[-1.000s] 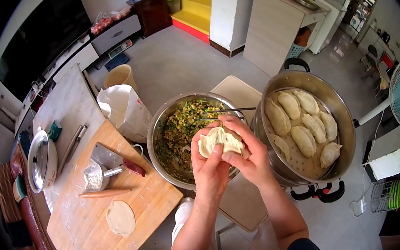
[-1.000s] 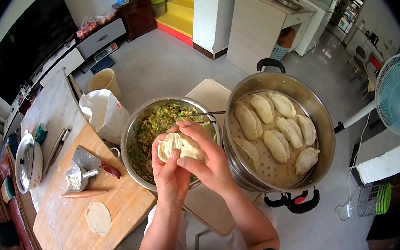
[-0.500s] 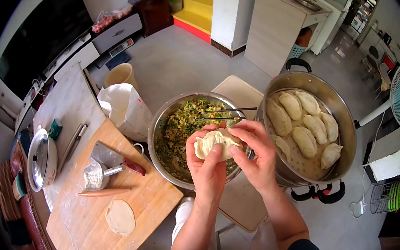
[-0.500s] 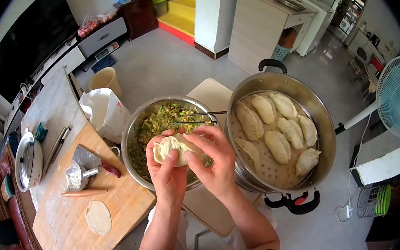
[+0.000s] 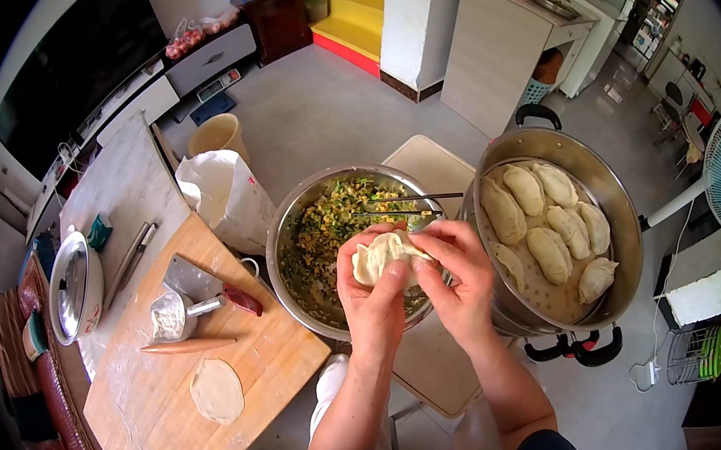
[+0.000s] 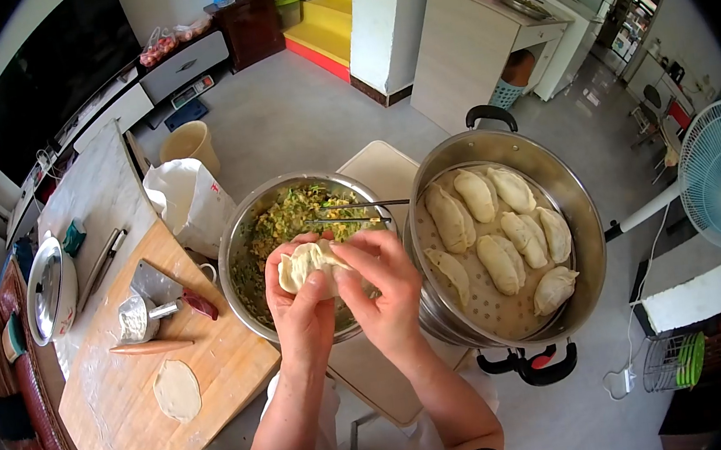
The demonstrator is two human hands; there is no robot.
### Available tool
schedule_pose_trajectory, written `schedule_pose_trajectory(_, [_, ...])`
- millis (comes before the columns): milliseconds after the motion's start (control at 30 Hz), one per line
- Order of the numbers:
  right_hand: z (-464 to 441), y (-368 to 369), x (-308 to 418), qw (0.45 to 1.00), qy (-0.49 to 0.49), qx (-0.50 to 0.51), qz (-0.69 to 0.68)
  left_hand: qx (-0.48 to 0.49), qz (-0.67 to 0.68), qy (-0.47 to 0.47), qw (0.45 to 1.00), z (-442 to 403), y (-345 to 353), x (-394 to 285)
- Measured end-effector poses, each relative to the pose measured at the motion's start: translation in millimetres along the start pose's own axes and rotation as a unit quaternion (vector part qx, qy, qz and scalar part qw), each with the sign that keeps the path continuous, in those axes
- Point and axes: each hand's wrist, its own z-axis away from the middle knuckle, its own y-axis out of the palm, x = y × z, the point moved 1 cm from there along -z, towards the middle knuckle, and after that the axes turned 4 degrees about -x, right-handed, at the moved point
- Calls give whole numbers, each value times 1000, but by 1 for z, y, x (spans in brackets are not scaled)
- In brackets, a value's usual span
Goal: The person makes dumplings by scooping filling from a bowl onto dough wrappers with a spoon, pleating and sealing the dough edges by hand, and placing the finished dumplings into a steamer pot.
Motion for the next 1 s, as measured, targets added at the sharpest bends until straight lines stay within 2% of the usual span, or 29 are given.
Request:
schedule_pose_trajectory(100, [-2, -2, 2, 1000, 7, -2, -9, 7, 11, -23, 1000, 1, 5, -4])
schedule_pose_trajectory(433, [0, 2, 0, 999, -30, -12, 12, 8, -31, 18, 999, 1, 0, 2])
schedule_pose_trajectory(600, [2, 3, 1, 1000, -16, -14, 11, 11, -68, 42, 997, 1, -1, 4])
schedule_pose_trajectory(733, [0, 0, -1, 1000, -22, -20, -4, 23, -53, 19, 998, 2, 2, -1])
schedule_pose_trajectory(833, [-2, 0, 7, 998, 34, -37, -42, 38, -9, -2, 999, 1, 4, -6])
schedule_pose_trajectory(1000, [-2, -1, 3, 999, -34, -34, 23, 43, -26, 20, 999, 1, 3, -2])
